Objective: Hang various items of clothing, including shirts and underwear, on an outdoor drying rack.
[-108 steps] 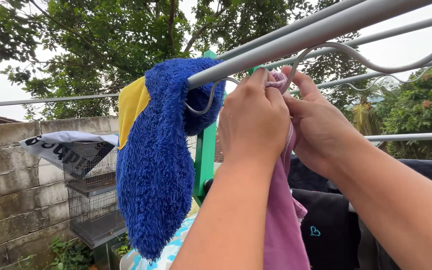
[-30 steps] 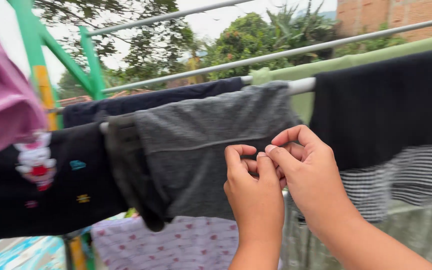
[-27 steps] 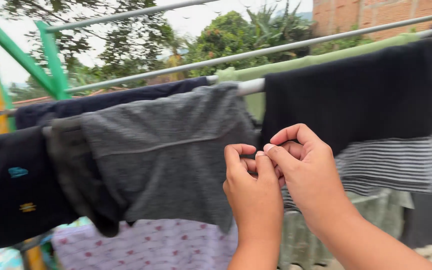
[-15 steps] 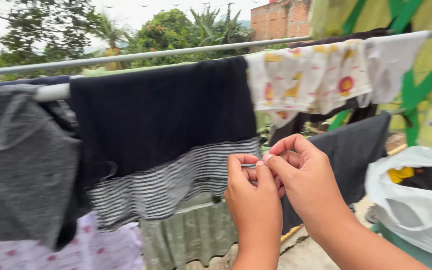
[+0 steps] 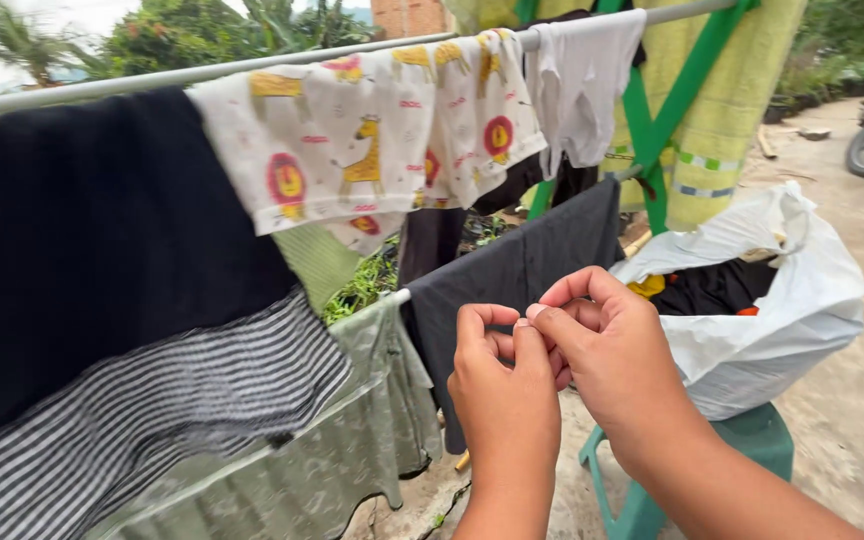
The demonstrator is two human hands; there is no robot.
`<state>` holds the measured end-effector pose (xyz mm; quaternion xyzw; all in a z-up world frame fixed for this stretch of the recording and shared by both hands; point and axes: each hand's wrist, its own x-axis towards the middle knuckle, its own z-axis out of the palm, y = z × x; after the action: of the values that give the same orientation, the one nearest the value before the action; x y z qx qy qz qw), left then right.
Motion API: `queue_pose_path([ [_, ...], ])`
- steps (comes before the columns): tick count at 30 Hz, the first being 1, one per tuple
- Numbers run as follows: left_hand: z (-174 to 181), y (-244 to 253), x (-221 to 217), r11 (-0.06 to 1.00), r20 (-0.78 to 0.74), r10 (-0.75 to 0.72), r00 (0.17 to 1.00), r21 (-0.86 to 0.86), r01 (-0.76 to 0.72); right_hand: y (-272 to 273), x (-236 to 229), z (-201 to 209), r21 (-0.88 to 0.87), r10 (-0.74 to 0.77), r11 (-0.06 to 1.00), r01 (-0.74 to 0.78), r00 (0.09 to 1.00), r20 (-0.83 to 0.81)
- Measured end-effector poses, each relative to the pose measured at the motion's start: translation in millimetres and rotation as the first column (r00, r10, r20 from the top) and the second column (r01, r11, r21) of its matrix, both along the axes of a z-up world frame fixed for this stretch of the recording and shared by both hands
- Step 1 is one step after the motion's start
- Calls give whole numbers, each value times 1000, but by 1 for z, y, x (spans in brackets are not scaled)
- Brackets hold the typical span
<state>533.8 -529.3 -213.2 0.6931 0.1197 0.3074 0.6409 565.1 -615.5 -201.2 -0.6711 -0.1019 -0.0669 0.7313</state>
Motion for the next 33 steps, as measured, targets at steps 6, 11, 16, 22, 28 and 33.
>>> queue_pose_path([
  [6,-6,1,76,977,-42,-194,980,-99,189,-6,74,-17,-5,-128,992,128,991,-28],
  [11,-8,9,144,964,-90,-266,960,-16,265,-3,134,-20,12,-208,978,208,978,0],
  [16,-11,8,183,929,-153,-370,917,-41,368,-7,161,-24,64,-282,957,284,958,-46],
  [22,-25,-5,216,900,-236,-397,887,89,426,-28,187,-42,70,-343,934,349,935,-88],
  [28,-55,-37,259,878,-373,-416,830,74,473,-71,224,-68,5,-432,897,442,881,-192],
  [33,-73,-71,304,841,-492,-450,745,47,539,-126,277,-98,-58,-508,855,515,811,-289],
])
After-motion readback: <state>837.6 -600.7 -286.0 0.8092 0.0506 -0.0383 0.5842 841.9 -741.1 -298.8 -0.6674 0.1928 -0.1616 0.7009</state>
